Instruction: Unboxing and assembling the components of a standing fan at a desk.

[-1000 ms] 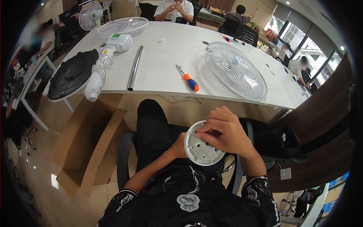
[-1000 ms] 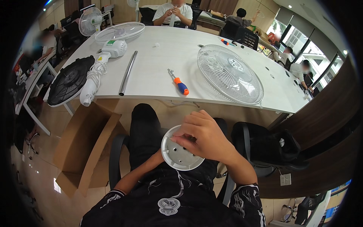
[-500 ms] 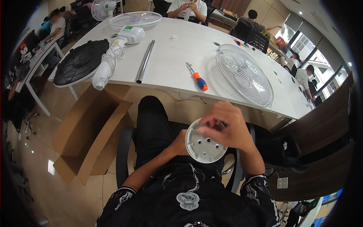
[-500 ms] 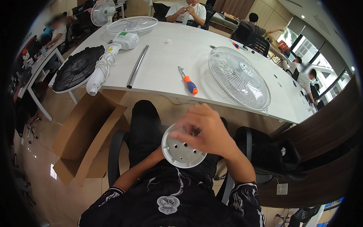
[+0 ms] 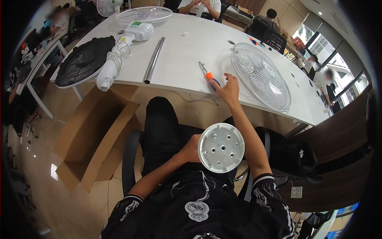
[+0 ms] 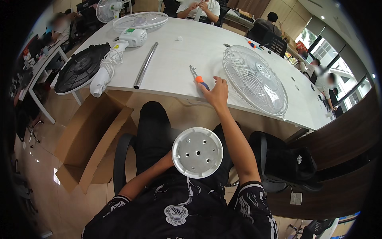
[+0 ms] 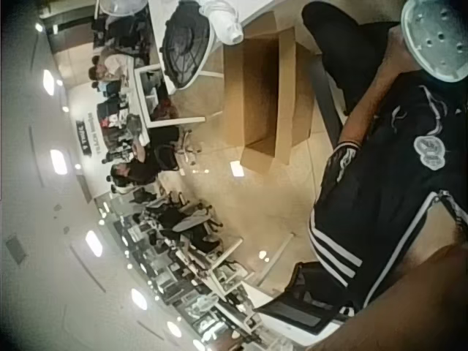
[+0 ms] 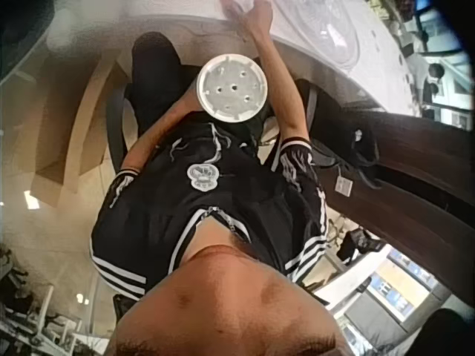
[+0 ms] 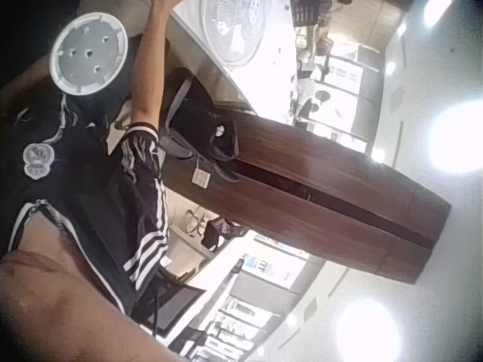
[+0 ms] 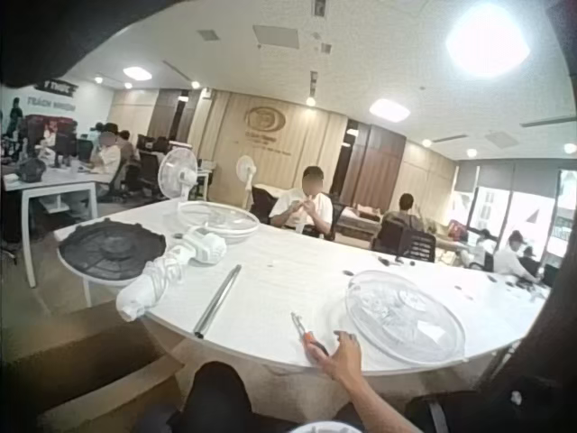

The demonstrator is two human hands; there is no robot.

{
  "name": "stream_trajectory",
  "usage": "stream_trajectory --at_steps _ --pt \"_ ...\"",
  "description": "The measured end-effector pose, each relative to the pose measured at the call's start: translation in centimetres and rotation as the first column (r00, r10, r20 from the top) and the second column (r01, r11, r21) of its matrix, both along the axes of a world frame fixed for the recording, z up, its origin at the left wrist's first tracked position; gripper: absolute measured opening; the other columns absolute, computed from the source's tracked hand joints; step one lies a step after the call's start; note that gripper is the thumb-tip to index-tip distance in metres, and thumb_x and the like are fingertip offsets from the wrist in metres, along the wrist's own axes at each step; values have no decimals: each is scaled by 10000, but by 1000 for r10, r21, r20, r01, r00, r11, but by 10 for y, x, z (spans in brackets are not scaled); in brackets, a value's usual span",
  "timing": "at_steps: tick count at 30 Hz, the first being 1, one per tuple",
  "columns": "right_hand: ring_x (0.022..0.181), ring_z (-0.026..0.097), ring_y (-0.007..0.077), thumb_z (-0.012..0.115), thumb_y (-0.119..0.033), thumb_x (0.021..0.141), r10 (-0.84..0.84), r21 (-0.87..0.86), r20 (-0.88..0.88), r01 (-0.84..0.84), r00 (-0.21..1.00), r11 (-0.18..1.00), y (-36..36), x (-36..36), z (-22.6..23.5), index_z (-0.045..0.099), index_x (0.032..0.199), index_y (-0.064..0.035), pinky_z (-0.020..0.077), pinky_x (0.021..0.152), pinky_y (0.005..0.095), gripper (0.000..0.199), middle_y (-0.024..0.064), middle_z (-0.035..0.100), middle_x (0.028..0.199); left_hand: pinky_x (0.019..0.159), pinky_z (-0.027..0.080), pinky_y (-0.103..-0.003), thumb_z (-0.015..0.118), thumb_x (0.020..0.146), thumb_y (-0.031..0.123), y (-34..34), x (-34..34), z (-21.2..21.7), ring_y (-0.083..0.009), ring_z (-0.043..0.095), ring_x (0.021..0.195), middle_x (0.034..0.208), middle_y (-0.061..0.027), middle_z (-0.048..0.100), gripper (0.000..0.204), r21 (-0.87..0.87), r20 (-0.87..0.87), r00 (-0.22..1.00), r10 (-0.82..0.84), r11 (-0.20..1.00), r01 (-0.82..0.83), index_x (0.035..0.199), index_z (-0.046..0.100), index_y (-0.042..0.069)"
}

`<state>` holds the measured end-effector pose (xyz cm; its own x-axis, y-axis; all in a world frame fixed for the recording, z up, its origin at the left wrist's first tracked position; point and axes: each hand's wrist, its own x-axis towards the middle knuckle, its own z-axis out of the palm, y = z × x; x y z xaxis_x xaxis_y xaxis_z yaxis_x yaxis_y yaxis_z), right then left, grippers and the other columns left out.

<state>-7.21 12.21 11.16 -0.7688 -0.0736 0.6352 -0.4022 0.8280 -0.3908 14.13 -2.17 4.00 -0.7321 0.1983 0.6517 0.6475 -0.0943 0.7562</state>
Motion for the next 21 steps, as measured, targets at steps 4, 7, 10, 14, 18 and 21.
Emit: stream_trajectory --at_steps 4,7,10,14,18,21 --pt "798 630 269 790 -431 755 11 60 250 -27 968 998 3 -16 -18 640 1104 27 508 760 368 595 140 635 872 718 529 -382 849 566 249 0 -6 -1 -338 658 747 856 -180 653 554 25 31 999 -43 999 43 988 628 -35" --pt "806 630 314 763 -400 789 74 112 211 -99 975 989 4 -22 -26 634 1062 47 505 761 391 539 175 637 890 716 529 -378 846 570 247 0 -9 0 -335 657 744 859 -176 654 542 37 -8 1000 -28 999 29 984 632 -30" --pt "817 622 344 715 -341 841 127 71 122 -136 984 988 3 -25 -34 629 1024 51 494 763 410 442 204 630 909 713 528 -371 840 574 224 -3 -5 4 -330 661 744 858 -168 657 507 32 -30 1000 -2 999 3 972 640 -18" --pt "868 607 376 675 -274 874 179 6 42 -179 983 984 5 -27 -42 607 1031 39 485 784 450 357 223 600 956 708 528 -362 831 573 172 -6 -1 15 -324 668 750 849 -159 662 448 53 -1 1000 -29 998 29 942 647 -4" --pt "892 604 385 666 -291 887 89 -135 81 -77 993 988 11 -34 -44 592 1053 42 483 815 447 380 234 593 1014 707 527 -360 826 565 138 -6 2 22 -320 671 752 835 -152 665 415 15 5 1000 -17 1000 17 915 650 1" --pt "919 598 393 661 -299 889 11 -129 113 4 994 992 14 -42 -44 591 1058 45 475 841 452 389 236 594 1023 708 528 -362 826 562 146 -5 2 22 -322 669 749 835 -152 663 414 20 -8 1000 4 1000 -4 912 654 5"
